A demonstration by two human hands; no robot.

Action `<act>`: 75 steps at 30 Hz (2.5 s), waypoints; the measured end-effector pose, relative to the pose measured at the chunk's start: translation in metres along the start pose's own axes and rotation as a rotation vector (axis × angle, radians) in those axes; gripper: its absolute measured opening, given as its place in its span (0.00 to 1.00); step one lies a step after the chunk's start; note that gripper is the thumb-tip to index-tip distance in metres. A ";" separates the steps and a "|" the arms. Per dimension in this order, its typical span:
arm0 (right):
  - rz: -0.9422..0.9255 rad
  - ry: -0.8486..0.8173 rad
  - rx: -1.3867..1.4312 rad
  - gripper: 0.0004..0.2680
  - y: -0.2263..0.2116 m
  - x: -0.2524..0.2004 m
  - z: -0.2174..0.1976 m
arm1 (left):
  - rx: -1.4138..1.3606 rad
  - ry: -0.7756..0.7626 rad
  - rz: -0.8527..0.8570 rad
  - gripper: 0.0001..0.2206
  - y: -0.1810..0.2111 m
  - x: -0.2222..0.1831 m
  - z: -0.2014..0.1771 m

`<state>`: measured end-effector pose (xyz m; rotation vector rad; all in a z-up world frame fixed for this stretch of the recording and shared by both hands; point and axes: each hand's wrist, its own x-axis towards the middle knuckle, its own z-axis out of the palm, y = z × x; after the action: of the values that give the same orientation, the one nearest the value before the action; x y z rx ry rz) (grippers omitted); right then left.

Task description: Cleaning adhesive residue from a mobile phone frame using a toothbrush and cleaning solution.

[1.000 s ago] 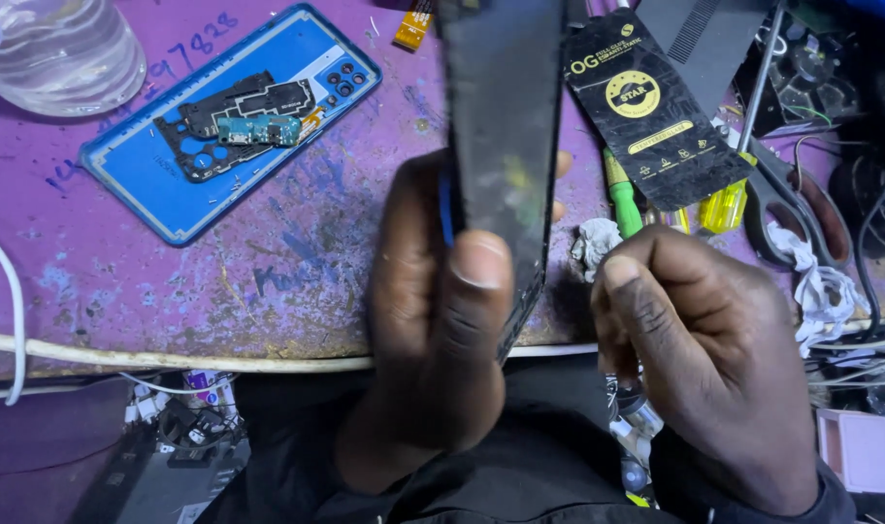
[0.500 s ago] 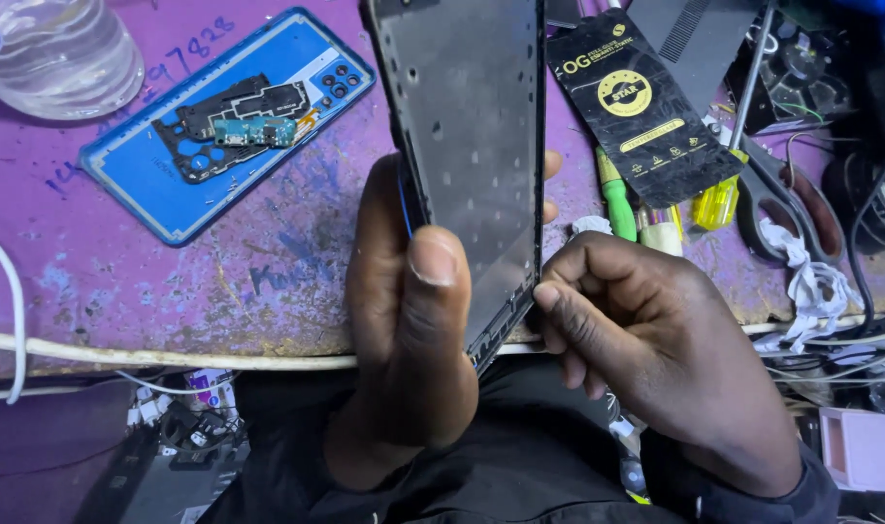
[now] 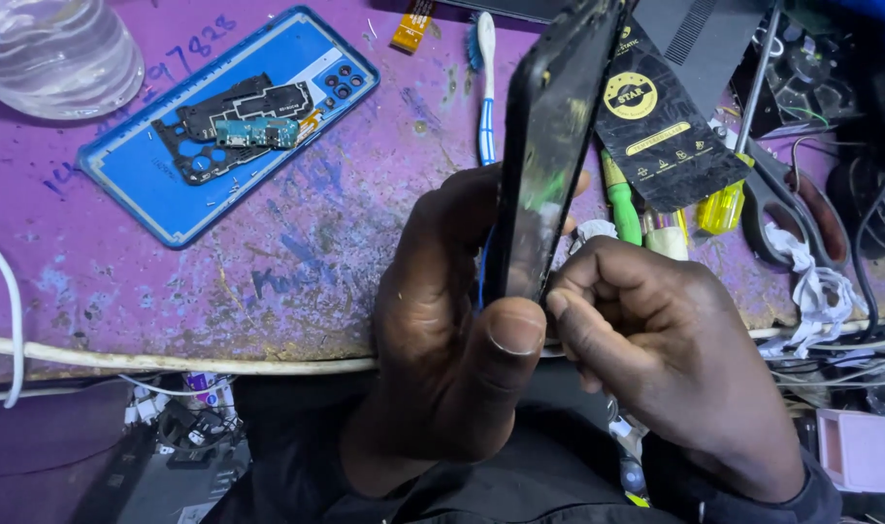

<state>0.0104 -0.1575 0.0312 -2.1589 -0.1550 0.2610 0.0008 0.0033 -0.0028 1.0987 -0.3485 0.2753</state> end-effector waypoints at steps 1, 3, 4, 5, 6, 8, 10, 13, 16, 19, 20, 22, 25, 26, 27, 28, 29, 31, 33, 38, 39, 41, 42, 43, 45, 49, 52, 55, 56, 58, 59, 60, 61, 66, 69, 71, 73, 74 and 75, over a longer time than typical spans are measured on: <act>0.000 -0.001 0.060 0.08 0.001 -0.001 -0.001 | 0.064 0.008 0.016 0.30 0.000 0.000 -0.001; 0.014 0.008 0.113 0.07 0.001 -0.004 -0.002 | 0.009 0.008 0.014 0.30 -0.002 -0.001 0.000; 0.025 0.017 0.165 0.07 0.002 -0.005 -0.003 | -0.044 0.008 0.014 0.29 -0.003 -0.002 0.001; 0.025 0.016 0.166 0.07 0.001 -0.005 -0.003 | -0.043 0.008 0.014 0.29 -0.003 -0.001 0.001; 0.035 0.043 0.194 0.07 0.000 -0.006 -0.003 | -0.036 0.013 0.019 0.29 -0.004 -0.001 0.001; 0.045 0.070 0.222 0.07 0.000 -0.007 -0.004 | -0.029 0.018 0.022 0.29 -0.002 -0.001 0.002; -0.003 0.119 0.172 0.03 0.001 -0.008 -0.005 | -0.021 0.068 -0.034 0.29 0.002 0.000 0.004; -0.205 0.184 -0.144 0.11 -0.008 -0.012 0.002 | -0.125 0.200 -0.076 0.29 0.004 0.006 0.012; -0.432 0.176 -0.317 0.14 -0.006 -0.018 0.002 | -0.116 0.299 -0.105 0.31 0.009 0.014 0.010; -0.398 0.106 -0.381 0.18 0.012 -0.025 0.004 | -0.042 0.258 -0.129 0.28 0.016 0.020 0.005; -0.395 0.106 -0.381 0.18 0.016 -0.027 0.003 | -0.042 0.257 -0.132 0.28 0.017 0.020 0.006; -0.418 0.052 -0.553 0.22 0.025 -0.032 0.000 | -0.272 0.353 -0.270 0.30 0.020 0.023 0.009; -0.392 0.012 -0.611 0.21 0.024 -0.036 -0.003 | -0.245 0.354 -0.277 0.31 0.020 0.023 0.008; -0.392 0.013 -0.609 0.21 0.022 -0.036 -0.002 | -0.243 0.353 -0.278 0.31 0.021 0.023 0.009; -0.410 0.009 -0.563 0.20 0.020 -0.037 -0.002 | -0.211 0.357 -0.261 0.30 0.022 0.022 0.011; -0.432 0.005 -0.518 0.19 0.018 -0.036 -0.001 | -0.179 0.362 -0.240 0.30 0.023 0.022 0.012; -0.434 0.007 -0.516 0.19 0.018 -0.035 -0.001 | -0.177 0.361 -0.238 0.30 0.023 0.022 0.012; -0.427 -0.004 -0.403 0.18 0.017 -0.034 0.000 | -0.155 0.333 -0.220 0.31 0.024 0.020 0.011; -0.429 -0.040 -0.353 0.18 0.016 -0.035 0.000 | -0.158 0.340 -0.238 0.32 0.024 0.020 0.011; -0.469 -0.099 -0.206 0.17 0.010 -0.037 0.005 | -0.121 0.328 -0.251 0.33 0.026 0.019 0.010; -0.478 -0.153 -0.214 0.17 0.011 -0.037 0.005 | -0.112 0.322 -0.242 0.33 0.026 0.019 0.010; -0.486 -0.206 -0.222 0.18 0.012 -0.038 0.006 | -0.103 0.315 -0.236 0.32 0.025 0.018 0.010; -0.483 -0.221 -0.251 0.18 0.012 -0.038 0.006 | -0.094 0.304 -0.224 0.32 0.024 0.018 0.010; -0.480 -0.236 -0.280 0.19 0.013 -0.038 0.007 | -0.085 0.292 -0.213 0.32 0.024 0.017 0.010; -0.442 -0.218 -0.267 0.18 0.010 -0.036 0.001 | -0.075 0.281 -0.200 0.32 0.023 0.017 0.009; -0.392 -0.019 -0.439 0.19 0.015 -0.033 -0.005 | -0.090 0.293 -0.223 0.32 0.026 0.019 0.008; -0.484 -0.050 -0.395 0.17 0.018 -0.034 0.001 | -0.082 0.267 -0.178 0.29 0.019 0.016 0.006; -0.464 -0.182 -0.317 0.18 0.004 -0.040 0.008 | 0.007 0.249 -0.136 0.32 0.021 0.017 0.006; -0.463 -0.182 -0.316 0.18 0.006 -0.038 0.006 | 0.007 0.249 -0.137 0.32 0.019 0.016 0.006; -0.480 -0.215 -0.369 0.19 0.011 -0.035 0.002 | -0.070 0.255 -0.156 0.31 0.015 0.014 0.006; -0.483 -0.216 -0.368 0.19 0.011 -0.035 0.001 | -0.068 0.256 -0.154 0.31 0.013 0.013 0.006; -0.460 -0.207 -0.357 0.19 0.012 -0.035 0.000 | -0.127 0.260 -0.169 0.31 0.012 0.012 0.006; -0.436 -0.199 -0.346 0.20 0.013 -0.035 -0.002 | -0.186 0.265 -0.184 0.30 0.010 0.011 0.006; -0.438 -0.030 -0.438 0.18 0.010 -0.028 -0.008 | -0.277 0.285 -0.131 0.32 0.010 0.018 0.003; -0.465 0.067 -0.549 0.18 -0.009 -0.023 -0.025 | -0.578 0.281 -0.144 0.34 0.004 0.020 -0.014; -0.479 0.133 -0.607 0.18 -0.022 -0.011 -0.040 | -0.717 0.265 -0.122 0.32 0.009 0.025 -0.023; -0.479 0.134 -0.765 0.14 -0.028 0.003 -0.057 | -0.563 0.348 -0.085 0.32 0.022 0.025 -0.029; -0.475 0.142 -0.767 0.14 -0.033 0.013 -0.054 | -0.566 0.340 -0.088 0.32 0.022 0.024 -0.029; -0.488 0.111 -0.793 0.14 -0.037 0.024 -0.052 | -0.524 0.368 -0.096 0.33 0.023 0.023 -0.030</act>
<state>0.0454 -0.1728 0.0874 -2.8018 -0.8212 -0.2512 0.0175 0.0414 0.0130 0.5312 -0.0300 0.2739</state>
